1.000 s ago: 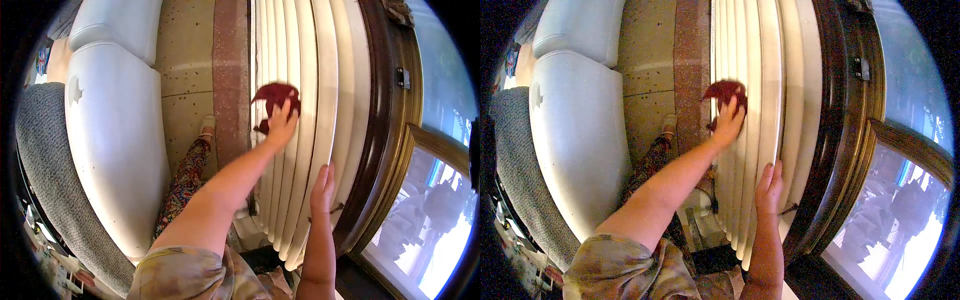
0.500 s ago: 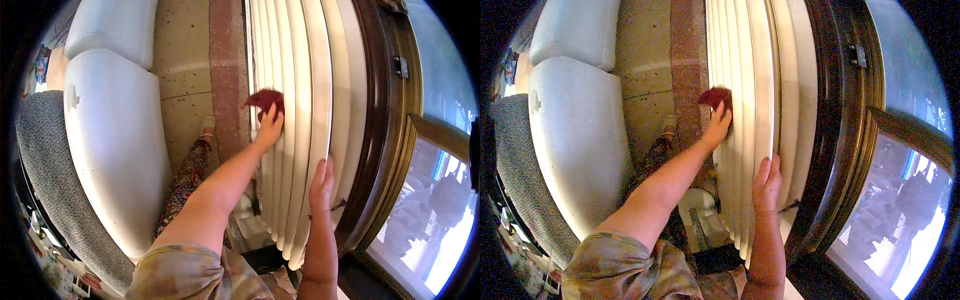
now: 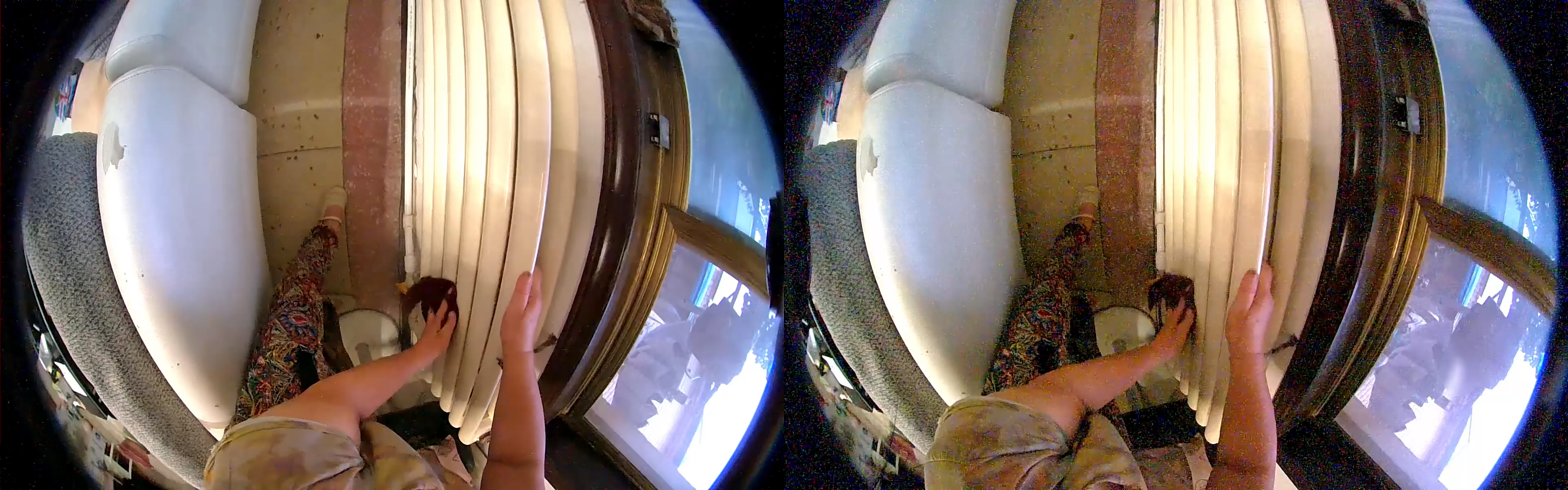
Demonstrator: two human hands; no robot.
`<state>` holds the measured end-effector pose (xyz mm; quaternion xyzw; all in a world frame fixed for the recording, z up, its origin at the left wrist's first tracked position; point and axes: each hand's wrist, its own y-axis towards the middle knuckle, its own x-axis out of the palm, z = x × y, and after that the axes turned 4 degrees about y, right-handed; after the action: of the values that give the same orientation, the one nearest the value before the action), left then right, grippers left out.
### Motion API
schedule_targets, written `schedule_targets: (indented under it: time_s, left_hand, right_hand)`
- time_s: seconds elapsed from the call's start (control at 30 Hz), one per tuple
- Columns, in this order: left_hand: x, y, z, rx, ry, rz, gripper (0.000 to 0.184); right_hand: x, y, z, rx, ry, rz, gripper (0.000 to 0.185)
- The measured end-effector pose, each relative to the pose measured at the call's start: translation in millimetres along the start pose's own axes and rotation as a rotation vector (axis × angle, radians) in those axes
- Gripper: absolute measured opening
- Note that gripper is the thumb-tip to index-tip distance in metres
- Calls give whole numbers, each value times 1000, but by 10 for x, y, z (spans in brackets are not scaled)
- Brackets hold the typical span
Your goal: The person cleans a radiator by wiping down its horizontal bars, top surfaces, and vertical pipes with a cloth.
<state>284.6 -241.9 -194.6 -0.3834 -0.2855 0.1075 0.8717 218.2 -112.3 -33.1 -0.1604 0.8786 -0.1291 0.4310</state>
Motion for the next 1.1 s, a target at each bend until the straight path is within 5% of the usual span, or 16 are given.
schedule_targets:
  time_s: [0.17,0.2,0.27,0.5,0.6,0.7,0.83,0.97,1.1]
  left_hand:
    - [-261,447,767,118,-63,206,54]
    - [-282,737,591,301,115,240,54]
    - [-381,1053,664,437,216,320,53]
    - [-925,1603,1834,649,127,419,53]
    - [-1140,1733,2237,579,253,454,55]
    - [-1365,1740,2478,525,304,394,57]
    - [-1336,1841,2185,449,33,307,57]
    - [-1235,1475,1748,200,165,266,63]
    - [-993,1398,928,304,43,183,64]
  right_hand:
    - [-7,6,73,82,-57,38,49]
    - [11,23,93,81,-56,36,49]
    - [50,30,151,-88,-33,132,28]
    - [25,18,71,-46,-56,70,35]
    - [0,28,77,-142,-123,92,24]
    - [-8,-3,-42,80,-112,11,31]
    - [41,4,3,-95,-20,62,29]
    - [13,32,89,-143,-8,60,26]
    - [18,10,34,-126,-61,81,25]
